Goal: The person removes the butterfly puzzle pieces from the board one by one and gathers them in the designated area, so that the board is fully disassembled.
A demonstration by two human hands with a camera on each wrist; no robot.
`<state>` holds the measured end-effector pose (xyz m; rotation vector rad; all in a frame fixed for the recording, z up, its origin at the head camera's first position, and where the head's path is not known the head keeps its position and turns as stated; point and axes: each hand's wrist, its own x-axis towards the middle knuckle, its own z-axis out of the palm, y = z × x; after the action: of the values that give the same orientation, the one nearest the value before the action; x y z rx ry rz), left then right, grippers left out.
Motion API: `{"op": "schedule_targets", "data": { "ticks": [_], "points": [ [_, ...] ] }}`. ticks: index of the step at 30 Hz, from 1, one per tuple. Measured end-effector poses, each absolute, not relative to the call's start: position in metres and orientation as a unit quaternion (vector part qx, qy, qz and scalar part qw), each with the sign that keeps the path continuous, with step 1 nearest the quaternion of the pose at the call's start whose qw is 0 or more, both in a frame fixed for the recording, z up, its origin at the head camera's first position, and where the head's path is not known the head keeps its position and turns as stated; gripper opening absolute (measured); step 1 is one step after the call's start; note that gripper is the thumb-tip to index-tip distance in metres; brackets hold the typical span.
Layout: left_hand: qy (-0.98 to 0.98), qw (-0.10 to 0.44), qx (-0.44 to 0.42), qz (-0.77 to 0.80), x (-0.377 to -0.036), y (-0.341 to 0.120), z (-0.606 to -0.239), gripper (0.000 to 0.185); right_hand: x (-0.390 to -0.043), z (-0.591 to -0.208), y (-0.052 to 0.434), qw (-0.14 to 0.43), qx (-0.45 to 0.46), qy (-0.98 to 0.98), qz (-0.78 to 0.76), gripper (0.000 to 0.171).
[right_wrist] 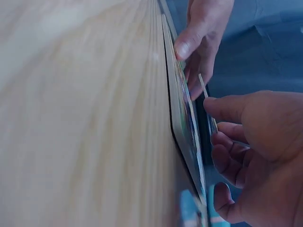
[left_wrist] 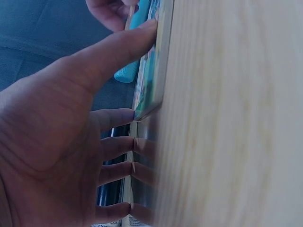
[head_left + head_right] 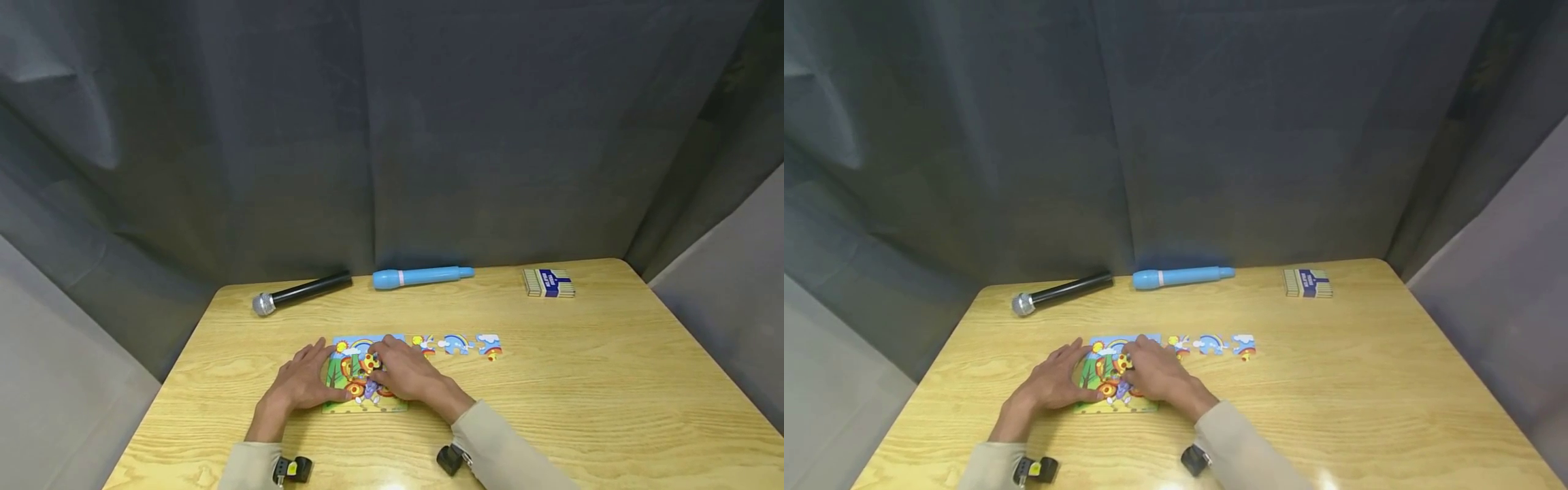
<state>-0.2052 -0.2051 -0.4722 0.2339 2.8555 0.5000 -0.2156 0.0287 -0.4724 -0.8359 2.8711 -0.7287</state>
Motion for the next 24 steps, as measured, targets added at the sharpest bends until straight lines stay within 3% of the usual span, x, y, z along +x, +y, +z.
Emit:
{"op": "schedule_targets", "data": {
  "ticks": [24],
  "points": [
    [0.975, 0.114, 0.083, 0.17, -0.207, -0.205, -0.474, 0.104, -0.209, -0.467, 0.101, 0.016, -0.264, 0.943, -0.203, 0.034]
  ]
}}
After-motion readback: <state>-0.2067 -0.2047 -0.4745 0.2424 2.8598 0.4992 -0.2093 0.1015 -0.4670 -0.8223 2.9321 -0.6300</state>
